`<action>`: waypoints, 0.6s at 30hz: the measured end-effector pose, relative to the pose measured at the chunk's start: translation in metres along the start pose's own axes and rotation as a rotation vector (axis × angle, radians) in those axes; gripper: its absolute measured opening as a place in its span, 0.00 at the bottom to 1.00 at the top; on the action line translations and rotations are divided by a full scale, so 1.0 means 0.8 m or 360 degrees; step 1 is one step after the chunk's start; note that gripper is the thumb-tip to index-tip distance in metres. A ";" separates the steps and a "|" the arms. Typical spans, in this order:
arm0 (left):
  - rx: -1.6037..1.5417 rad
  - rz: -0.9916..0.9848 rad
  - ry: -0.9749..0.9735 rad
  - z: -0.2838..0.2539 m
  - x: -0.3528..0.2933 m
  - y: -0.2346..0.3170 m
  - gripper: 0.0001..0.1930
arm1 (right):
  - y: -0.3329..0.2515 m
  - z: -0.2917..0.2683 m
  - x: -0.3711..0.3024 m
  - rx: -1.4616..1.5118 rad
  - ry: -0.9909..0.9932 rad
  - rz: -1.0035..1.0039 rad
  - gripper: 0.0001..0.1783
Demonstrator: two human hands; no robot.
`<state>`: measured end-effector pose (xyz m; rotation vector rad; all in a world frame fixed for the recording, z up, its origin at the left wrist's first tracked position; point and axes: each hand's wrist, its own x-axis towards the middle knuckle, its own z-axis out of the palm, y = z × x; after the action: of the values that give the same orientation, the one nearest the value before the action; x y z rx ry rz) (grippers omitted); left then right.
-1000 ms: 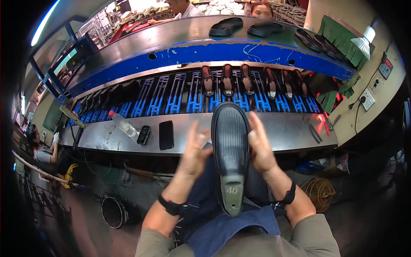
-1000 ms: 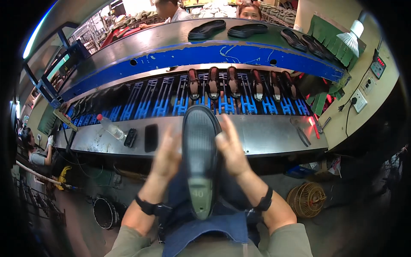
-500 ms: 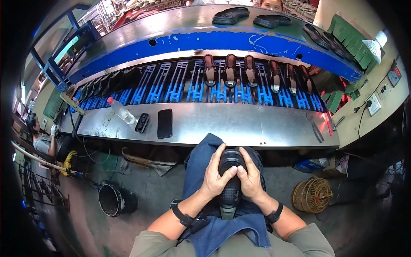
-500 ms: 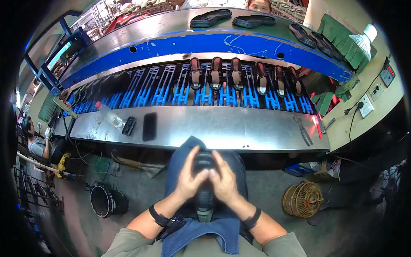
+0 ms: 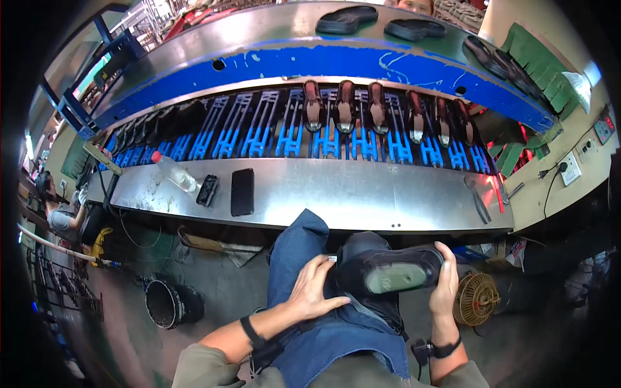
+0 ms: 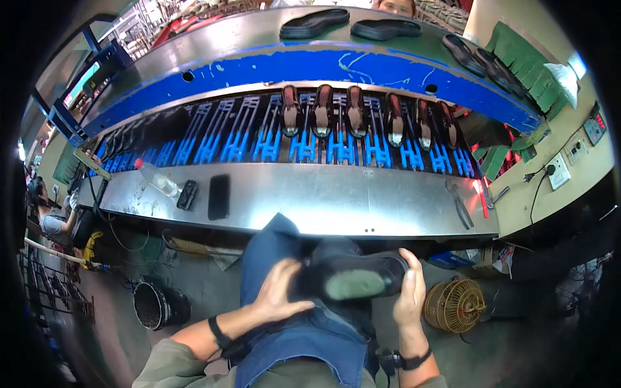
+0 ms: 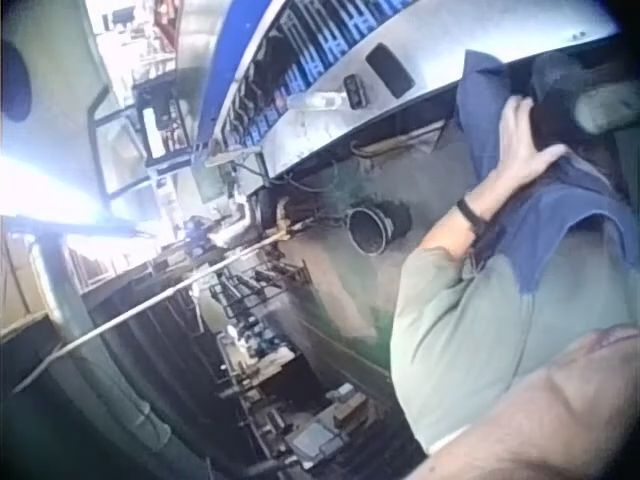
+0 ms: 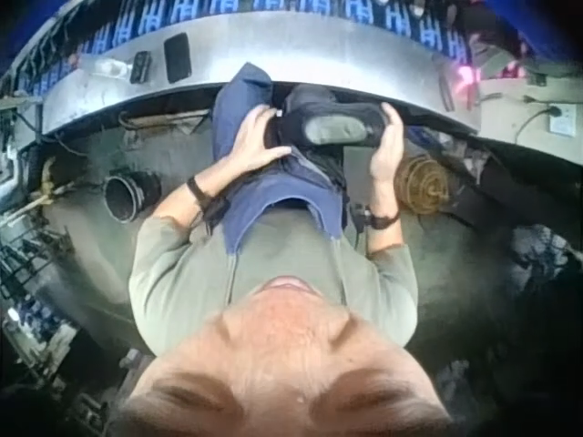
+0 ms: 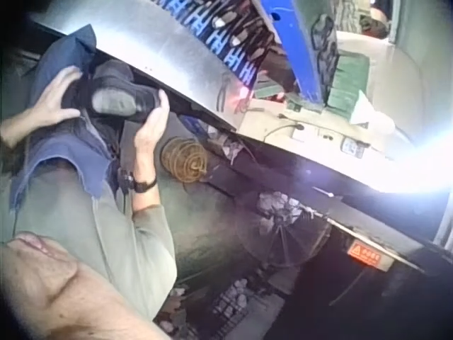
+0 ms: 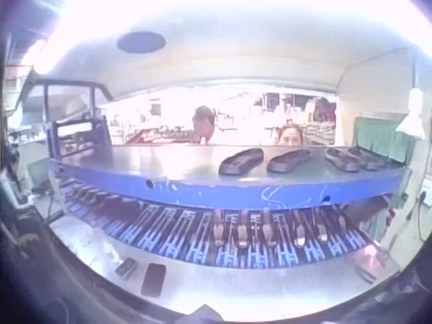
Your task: Manually assemble shoe components at an industrial conveyor station, checking fit and placing them on the track.
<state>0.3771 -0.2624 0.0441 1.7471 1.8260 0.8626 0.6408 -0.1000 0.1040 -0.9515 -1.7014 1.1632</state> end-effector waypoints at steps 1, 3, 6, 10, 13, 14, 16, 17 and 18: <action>0.0017 0.0440 0.0140 -0.004 0.035 -0.001 0.49 | 0.039 0.004 0.016 -0.0022 0.0051 0.0072 0.29; -0.0345 0.0574 -0.0116 0.042 0.069 -0.016 0.55 | 0.075 0.051 0.034 -0.0266 0.0033 0.0179 0.29; -0.0509 0.0199 -0.0062 0.056 0.076 -0.028 0.54 | 0.112 0.068 0.086 -0.0188 -0.0155 0.0195 0.28; -0.1086 -0.0340 0.0231 0.009 0.143 -0.089 0.48 | 0.112 0.153 0.260 -0.0043 -0.0809 0.0495 0.33; -0.1403 -0.0657 0.0704 -0.085 0.216 -0.197 0.44 | 0.100 0.286 0.383 0.0601 -0.0774 0.1168 0.36; -0.1518 -0.0886 0.0858 -0.135 0.252 -0.213 0.39 | 0.125 0.325 0.418 0.0270 -0.0847 0.0956 0.36; -0.1398 -0.0771 0.1072 -0.221 0.319 -0.292 0.35 | 0.233 0.403 0.492 -0.0364 -0.0759 0.0579 0.36; -0.1193 -0.0838 0.1175 -0.251 0.361 -0.315 0.35 | 0.293 0.428 0.529 -0.0679 -0.0592 0.0438 0.35; -0.0994 -0.0911 0.1264 -0.278 0.389 -0.353 0.37 | 0.317 0.463 0.549 -0.0818 -0.0390 0.0073 0.31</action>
<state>-0.0038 0.0218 0.0242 0.4584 2.0011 1.7558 0.1731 0.2546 -0.1190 -1.1941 -2.2509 0.9119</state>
